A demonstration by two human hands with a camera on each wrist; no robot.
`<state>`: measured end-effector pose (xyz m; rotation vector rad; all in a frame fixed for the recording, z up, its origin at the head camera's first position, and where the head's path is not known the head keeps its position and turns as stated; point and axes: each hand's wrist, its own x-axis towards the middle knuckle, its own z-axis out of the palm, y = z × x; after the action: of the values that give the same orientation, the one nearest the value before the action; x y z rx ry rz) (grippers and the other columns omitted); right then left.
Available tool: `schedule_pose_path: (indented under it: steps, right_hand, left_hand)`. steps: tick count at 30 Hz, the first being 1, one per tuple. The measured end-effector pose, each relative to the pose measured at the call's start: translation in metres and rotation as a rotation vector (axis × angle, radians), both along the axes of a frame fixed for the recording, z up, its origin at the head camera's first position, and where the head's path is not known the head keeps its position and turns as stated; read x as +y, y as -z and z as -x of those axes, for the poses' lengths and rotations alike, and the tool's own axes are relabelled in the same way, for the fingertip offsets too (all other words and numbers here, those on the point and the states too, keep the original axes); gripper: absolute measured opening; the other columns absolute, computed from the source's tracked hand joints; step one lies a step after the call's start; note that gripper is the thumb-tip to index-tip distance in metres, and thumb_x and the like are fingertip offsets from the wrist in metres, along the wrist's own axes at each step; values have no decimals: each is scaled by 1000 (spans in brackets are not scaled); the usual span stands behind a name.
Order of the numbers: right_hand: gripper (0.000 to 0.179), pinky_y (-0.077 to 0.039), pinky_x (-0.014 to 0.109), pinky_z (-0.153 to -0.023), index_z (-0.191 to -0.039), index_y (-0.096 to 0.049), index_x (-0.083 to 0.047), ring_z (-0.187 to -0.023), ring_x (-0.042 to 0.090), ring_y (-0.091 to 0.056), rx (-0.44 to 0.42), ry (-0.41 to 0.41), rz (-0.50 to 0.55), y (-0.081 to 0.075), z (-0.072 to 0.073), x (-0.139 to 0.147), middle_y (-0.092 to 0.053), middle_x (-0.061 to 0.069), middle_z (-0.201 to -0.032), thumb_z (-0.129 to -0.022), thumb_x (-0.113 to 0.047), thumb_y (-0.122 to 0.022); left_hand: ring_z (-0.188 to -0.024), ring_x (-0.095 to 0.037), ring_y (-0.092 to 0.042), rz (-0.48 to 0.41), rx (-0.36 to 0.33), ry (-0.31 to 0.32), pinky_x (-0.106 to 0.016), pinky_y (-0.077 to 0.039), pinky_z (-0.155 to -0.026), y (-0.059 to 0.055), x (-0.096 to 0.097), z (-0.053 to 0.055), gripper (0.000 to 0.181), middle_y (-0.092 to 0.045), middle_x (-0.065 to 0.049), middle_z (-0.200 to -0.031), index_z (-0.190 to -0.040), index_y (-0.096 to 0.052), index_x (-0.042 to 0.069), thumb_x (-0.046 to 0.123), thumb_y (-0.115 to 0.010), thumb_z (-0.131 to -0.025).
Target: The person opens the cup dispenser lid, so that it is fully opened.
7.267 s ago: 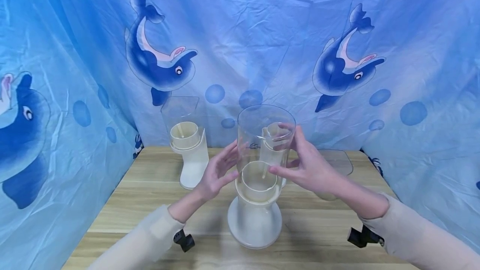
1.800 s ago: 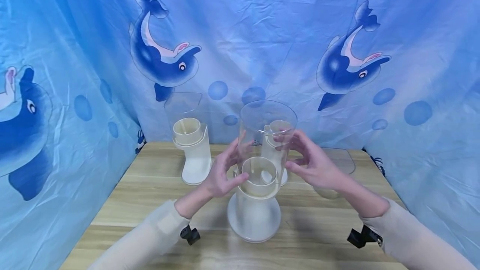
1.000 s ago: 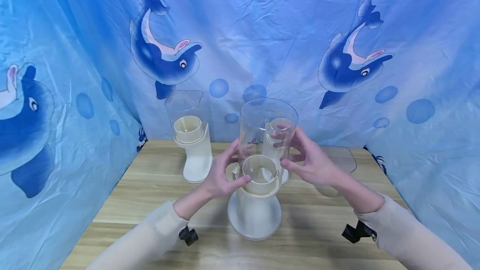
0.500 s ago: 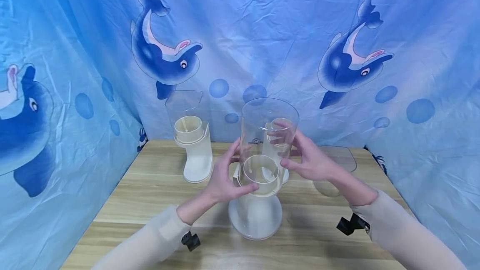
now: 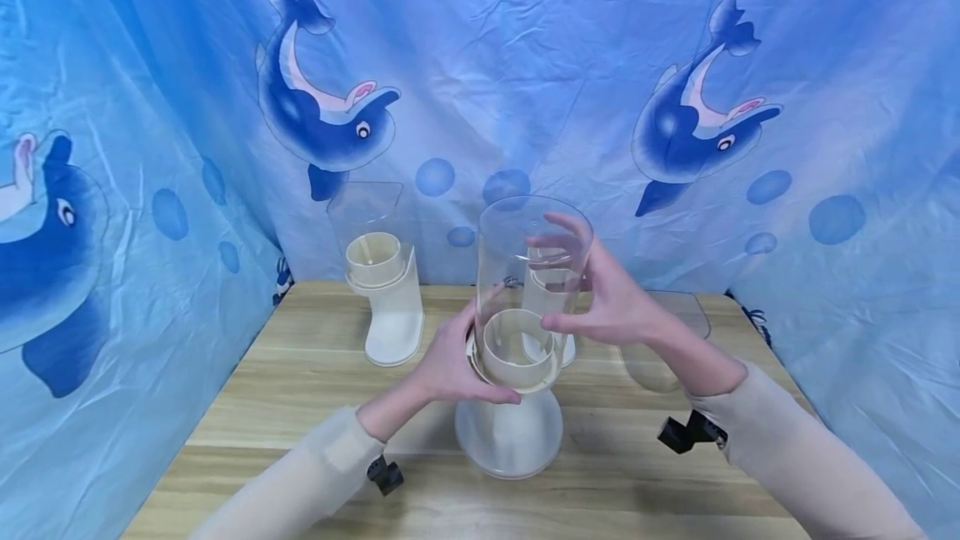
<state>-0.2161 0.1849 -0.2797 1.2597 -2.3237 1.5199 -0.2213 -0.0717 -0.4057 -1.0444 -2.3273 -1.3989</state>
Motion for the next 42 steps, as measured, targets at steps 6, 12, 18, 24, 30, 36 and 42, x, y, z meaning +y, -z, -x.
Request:
schedule_pose_path:
  steps: [6, 12, 18, 24, 30, 36, 42]
  right_hand:
    - [127, -64, 48, -98, -166, -19, -17, -132, 42, -63, 58, 41, -10, 0, -9, -6, -53, 20, -155, -69, 0, -98]
    - [122, -66, 44, -94, -165, -21, -16, -128, 43, -65, 78, 78, -20, -3, -10, -10, -56, 19, -152, -70, -3, -98]
    - [113, -66, 45, -92, -163, -21, -14, -127, 40, -68, 33, 81, -36, -10, 0, -11, -56, 22, -153, -76, 0, -92]
    - [113, -65, 53, -93, -163, -22, -13, -128, 39, -68, 6, 81, -25, -11, 1, -8, -56, 22, -153, -76, -4, -93]
    - [117, -65, 55, -92, -163, -22, -15, -129, 46, -66, 24, 70, 37, -11, -3, -2, -54, 25, -152, -72, 3, -93]
    - [119, -66, 38, -92, -163, -27, -17, -126, 24, -69, 60, 97, 153, -29, -8, 14, -56, 20, -151, -66, 16, -89]
    - [109, -66, 33, -87, -160, -32, -10, -120, 22, -72, 102, 90, 331, -48, -8, 51, -65, 9, -143, -67, 22, -79]
  left_hand:
    - [-121, -14, -69, 33, 13, -16, -37, -59, -103, -2, -1, 0, 134, -73, 5, -135, -162, -37, 34, 44, -105, -48]
    - [-116, -16, -71, 64, 15, -23, -36, -59, -99, -6, -2, 0, 127, -75, 0, -131, -159, -43, 29, 44, -105, -49]
    - [-113, -15, -70, 103, -11, -41, -37, -59, -98, -8, -4, 1, 128, -75, 0, -130, -160, -43, 27, 45, -105, -49]
    - [-112, -15, -70, 110, 11, -37, -36, -59, -96, -6, -2, 2, 128, -74, 0, -129, -160, -43, 24, 47, -104, -49]
    - [-114, -15, -70, 83, 18, -31, -37, -59, -98, -4, -2, 4, 128, -75, 2, -129, -158, -46, 25, 45, -105, -47]
    - [-114, -13, -70, 66, 11, -29, -36, -59, -100, -2, -2, 3, 122, -74, 4, -127, -154, -52, 19, 44, -105, -47]
    - [-124, -19, -69, 63, 22, 11, -44, -57, -109, -3, -3, 3, 127, -70, -2, -140, -160, -45, 16, 41, -105, -51]
